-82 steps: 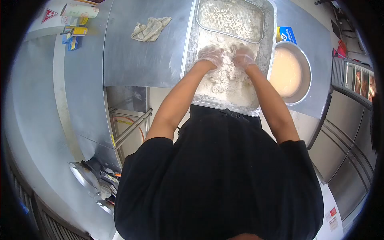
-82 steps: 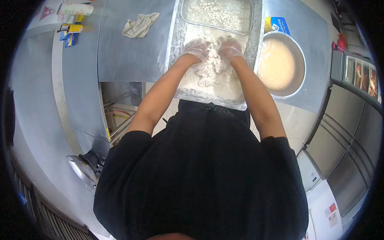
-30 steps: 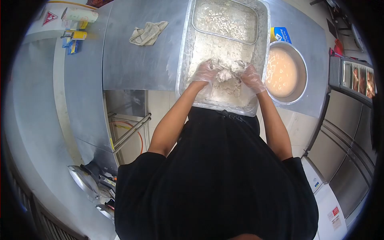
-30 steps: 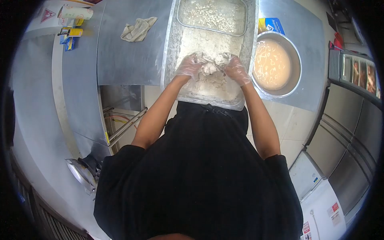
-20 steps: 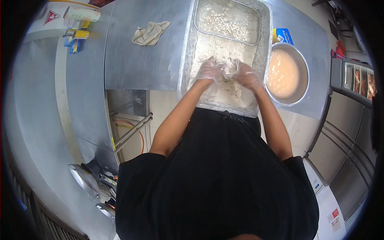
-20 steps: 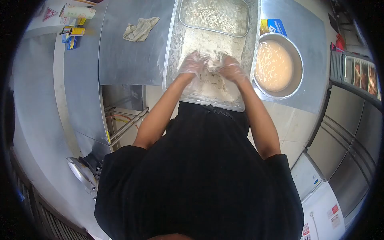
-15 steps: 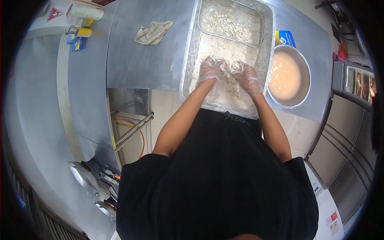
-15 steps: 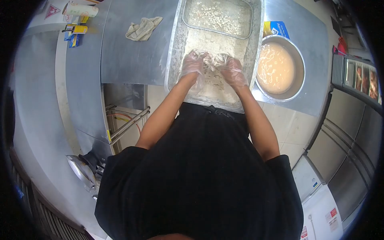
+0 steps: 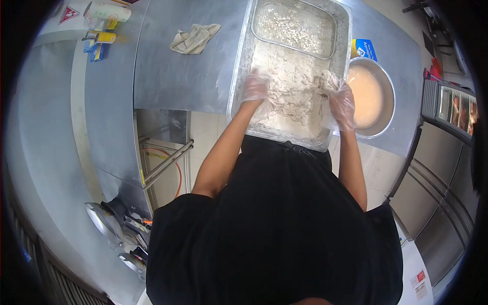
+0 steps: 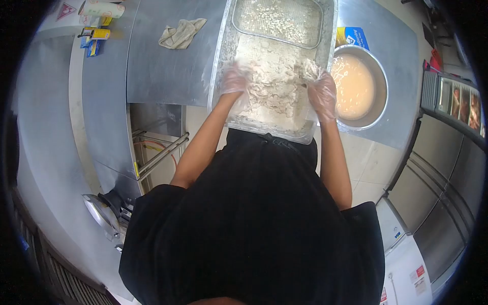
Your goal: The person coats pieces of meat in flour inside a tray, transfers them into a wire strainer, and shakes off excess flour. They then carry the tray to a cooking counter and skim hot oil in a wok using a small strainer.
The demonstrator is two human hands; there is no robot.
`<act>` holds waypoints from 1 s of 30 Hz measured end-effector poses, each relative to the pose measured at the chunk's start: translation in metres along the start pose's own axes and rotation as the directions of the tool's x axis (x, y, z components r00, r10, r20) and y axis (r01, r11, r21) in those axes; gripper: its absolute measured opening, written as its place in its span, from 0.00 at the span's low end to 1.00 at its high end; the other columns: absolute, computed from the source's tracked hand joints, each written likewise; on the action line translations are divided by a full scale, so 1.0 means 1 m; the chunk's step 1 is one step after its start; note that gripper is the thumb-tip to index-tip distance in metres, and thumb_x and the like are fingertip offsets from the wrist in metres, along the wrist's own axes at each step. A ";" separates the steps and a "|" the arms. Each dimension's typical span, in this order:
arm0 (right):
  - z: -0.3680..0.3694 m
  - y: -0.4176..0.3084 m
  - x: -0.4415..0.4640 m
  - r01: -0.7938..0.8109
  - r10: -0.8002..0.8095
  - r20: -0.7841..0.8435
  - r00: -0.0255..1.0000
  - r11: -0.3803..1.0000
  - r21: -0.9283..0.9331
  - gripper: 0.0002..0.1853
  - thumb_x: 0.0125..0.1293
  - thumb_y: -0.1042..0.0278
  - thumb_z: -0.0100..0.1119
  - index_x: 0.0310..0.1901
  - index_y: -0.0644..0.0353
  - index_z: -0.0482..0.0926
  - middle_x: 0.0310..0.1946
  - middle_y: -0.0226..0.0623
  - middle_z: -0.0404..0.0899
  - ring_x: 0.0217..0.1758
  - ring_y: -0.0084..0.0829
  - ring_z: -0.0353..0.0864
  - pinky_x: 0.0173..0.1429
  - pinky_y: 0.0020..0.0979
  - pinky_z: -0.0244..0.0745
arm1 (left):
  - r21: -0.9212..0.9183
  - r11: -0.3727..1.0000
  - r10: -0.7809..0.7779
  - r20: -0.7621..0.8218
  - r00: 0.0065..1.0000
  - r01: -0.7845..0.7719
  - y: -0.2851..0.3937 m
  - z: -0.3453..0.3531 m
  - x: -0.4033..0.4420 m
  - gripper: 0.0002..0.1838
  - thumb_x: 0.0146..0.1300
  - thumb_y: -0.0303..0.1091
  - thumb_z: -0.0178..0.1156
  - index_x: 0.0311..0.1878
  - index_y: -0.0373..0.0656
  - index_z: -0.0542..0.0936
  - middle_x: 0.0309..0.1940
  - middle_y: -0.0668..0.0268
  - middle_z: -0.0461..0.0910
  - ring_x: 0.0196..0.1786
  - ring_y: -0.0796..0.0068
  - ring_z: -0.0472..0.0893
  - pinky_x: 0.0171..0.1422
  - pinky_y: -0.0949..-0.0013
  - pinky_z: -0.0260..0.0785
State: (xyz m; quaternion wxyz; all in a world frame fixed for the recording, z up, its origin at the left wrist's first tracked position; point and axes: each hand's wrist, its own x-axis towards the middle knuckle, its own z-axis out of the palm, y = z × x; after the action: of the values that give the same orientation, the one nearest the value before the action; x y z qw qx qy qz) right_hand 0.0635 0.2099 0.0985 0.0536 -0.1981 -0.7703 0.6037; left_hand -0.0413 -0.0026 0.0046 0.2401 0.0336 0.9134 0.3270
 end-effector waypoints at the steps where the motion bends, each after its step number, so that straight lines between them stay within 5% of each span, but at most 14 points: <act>1: -0.001 -0.002 0.000 0.015 -0.017 0.041 0.999 0.998 0.058 0.13 0.59 0.69 0.57 0.44 0.64 0.79 0.40 0.40 0.81 0.41 0.31 0.79 0.46 0.31 0.72 | 0.180 0.954 0.211 0.173 0.962 -0.241 0.002 0.005 -0.004 0.30 0.57 0.41 0.60 0.60 0.36 0.67 0.48 0.51 0.77 0.51 0.57 0.77 0.56 0.62 0.68; 2: -0.012 0.019 0.011 0.551 -0.489 0.255 0.834 0.765 -0.333 0.19 0.60 0.66 0.55 0.50 0.68 0.74 0.43 0.38 0.80 0.44 0.27 0.77 0.47 0.27 0.72 | 0.300 0.820 0.367 0.378 0.850 -0.488 0.003 0.012 -0.010 0.28 0.59 0.38 0.58 0.60 0.36 0.67 0.45 0.52 0.78 0.48 0.58 0.78 0.54 0.63 0.69; 5: -0.005 0.048 0.019 0.014 0.083 0.256 0.963 0.934 -0.356 0.20 0.59 0.61 0.55 0.47 0.68 0.74 0.42 0.41 0.79 0.45 0.29 0.76 0.48 0.30 0.71 | 0.521 0.800 0.056 0.428 0.902 -0.298 0.080 -0.028 -0.043 0.30 0.55 0.40 0.60 0.60 0.37 0.68 0.43 0.49 0.78 0.45 0.56 0.79 0.52 0.61 0.70; 6: 0.000 0.030 0.012 -0.014 0.083 0.157 0.984 0.917 -0.400 0.20 0.59 0.60 0.54 0.46 0.69 0.74 0.38 0.40 0.79 0.42 0.29 0.77 0.49 0.30 0.70 | 0.391 0.876 0.200 0.235 0.951 -0.281 0.089 -0.033 -0.052 0.33 0.50 0.44 0.64 0.59 0.40 0.69 0.43 0.49 0.78 0.47 0.56 0.78 0.53 0.61 0.70; 9: 0.010 0.000 0.000 -0.247 0.248 0.102 0.963 0.969 -0.029 0.19 0.57 0.63 0.55 0.46 0.67 0.74 0.39 0.45 0.79 0.38 0.36 0.80 0.42 0.34 0.74 | -0.028 0.905 0.406 0.352 0.843 -0.424 0.080 -0.031 -0.044 0.38 0.48 0.49 0.67 0.61 0.40 0.67 0.42 0.52 0.79 0.45 0.54 0.78 0.54 0.61 0.69; 12: 0.009 0.019 0.011 -0.194 0.297 0.173 0.939 0.875 -0.444 0.17 0.60 0.65 0.53 0.48 0.66 0.73 0.39 0.40 0.79 0.35 0.31 0.81 0.37 0.31 0.75 | -0.241 0.883 0.460 0.278 0.843 -0.403 0.048 -0.006 -0.035 0.30 0.50 0.42 0.67 0.55 0.40 0.71 0.40 0.55 0.79 0.43 0.61 0.79 0.49 0.65 0.71; 15: 0.009 0.058 0.010 -0.302 0.260 0.171 0.950 0.903 0.306 0.16 0.62 0.66 0.51 0.49 0.64 0.73 0.40 0.36 0.79 0.37 0.29 0.81 0.37 0.29 0.76 | -0.392 0.878 0.354 0.149 0.923 -0.273 0.019 0.023 -0.027 0.22 0.54 0.37 0.65 0.51 0.38 0.74 0.37 0.57 0.80 0.39 0.65 0.79 0.46 0.67 0.72; 18: -0.004 0.047 0.017 -0.271 0.252 0.101 0.962 0.907 0.322 0.17 0.63 0.69 0.49 0.53 0.63 0.73 0.42 0.36 0.80 0.38 0.27 0.80 0.38 0.28 0.76 | -0.747 0.640 0.050 0.272 0.961 0.178 0.006 0.015 -0.020 0.26 0.60 0.42 0.59 0.57 0.37 0.71 0.32 0.54 0.80 0.35 0.60 0.79 0.46 0.61 0.72; 19: -0.003 0.032 0.015 -0.265 0.249 0.092 0.964 0.913 0.310 0.17 0.63 0.69 0.49 0.53 0.63 0.73 0.43 0.35 0.80 0.38 0.26 0.80 0.38 0.28 0.76 | -0.564 0.826 0.101 0.193 0.976 0.026 0.012 0.009 -0.024 0.27 0.60 0.43 0.59 0.58 0.37 0.70 0.32 0.53 0.80 0.35 0.60 0.79 0.46 0.61 0.72; 21: 0.002 0.021 0.021 -0.239 0.262 0.193 0.946 0.962 -0.133 0.19 0.61 0.69 0.53 0.55 0.60 0.74 0.43 0.32 0.80 0.38 0.22 0.79 0.41 0.25 0.75 | -0.055 0.965 0.261 0.089 0.961 -0.257 0.027 -0.003 -0.027 0.28 0.61 0.44 0.57 0.61 0.38 0.68 0.31 0.53 0.80 0.35 0.60 0.79 0.46 0.59 0.71; 23: 0.003 0.034 0.032 0.009 0.229 0.403 0.886 0.861 -0.509 0.21 0.59 0.69 0.56 0.56 0.60 0.74 0.46 0.33 0.80 0.40 0.22 0.79 0.43 0.26 0.74 | -0.141 0.946 0.304 0.074 0.950 -0.292 0.038 0.000 -0.029 0.27 0.61 0.42 0.57 0.60 0.38 0.69 0.33 0.52 0.80 0.36 0.61 0.79 0.44 0.60 0.70; 25: 0.016 0.027 0.034 0.063 0.019 0.269 0.963 0.954 -0.292 0.21 0.54 0.70 0.59 0.52 0.58 0.77 0.43 0.40 0.81 0.39 0.27 0.79 0.43 0.27 0.73 | -0.362 0.894 0.294 0.031 0.955 -0.263 0.053 -0.007 -0.032 0.27 0.60 0.42 0.58 0.59 0.38 0.70 0.35 0.51 0.80 0.37 0.60 0.79 0.45 0.60 0.70; 26: 0.021 0.024 0.035 0.081 -0.012 0.245 0.969 0.958 -0.274 0.19 0.54 0.70 0.59 0.49 0.58 0.79 0.41 0.41 0.82 0.40 0.29 0.80 0.43 0.27 0.74 | -0.540 0.841 0.108 0.106 0.988 -0.034 0.061 -0.008 -0.036 0.24 0.58 0.40 0.60 0.55 0.35 0.74 0.37 0.53 0.80 0.38 0.63 0.79 0.46 0.63 0.70; 30: 0.030 0.002 0.028 0.100 0.007 0.266 0.964 0.916 -0.388 0.16 0.54 0.68 0.60 0.46 0.59 0.80 0.41 0.42 0.82 0.42 0.30 0.81 0.45 0.28 0.74 | -0.605 0.788 -0.097 0.054 0.994 0.110 0.072 -0.005 -0.034 0.18 0.58 0.35 0.62 0.48 0.34 0.77 0.36 0.58 0.80 0.35 0.71 0.78 0.40 0.67 0.70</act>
State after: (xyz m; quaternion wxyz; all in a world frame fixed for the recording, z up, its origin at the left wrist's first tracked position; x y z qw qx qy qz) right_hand 0.0289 0.1934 0.0839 -0.0755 -0.1047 -0.8816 0.4540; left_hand -0.0200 0.0434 0.0660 0.2648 -0.0917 0.7583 0.5886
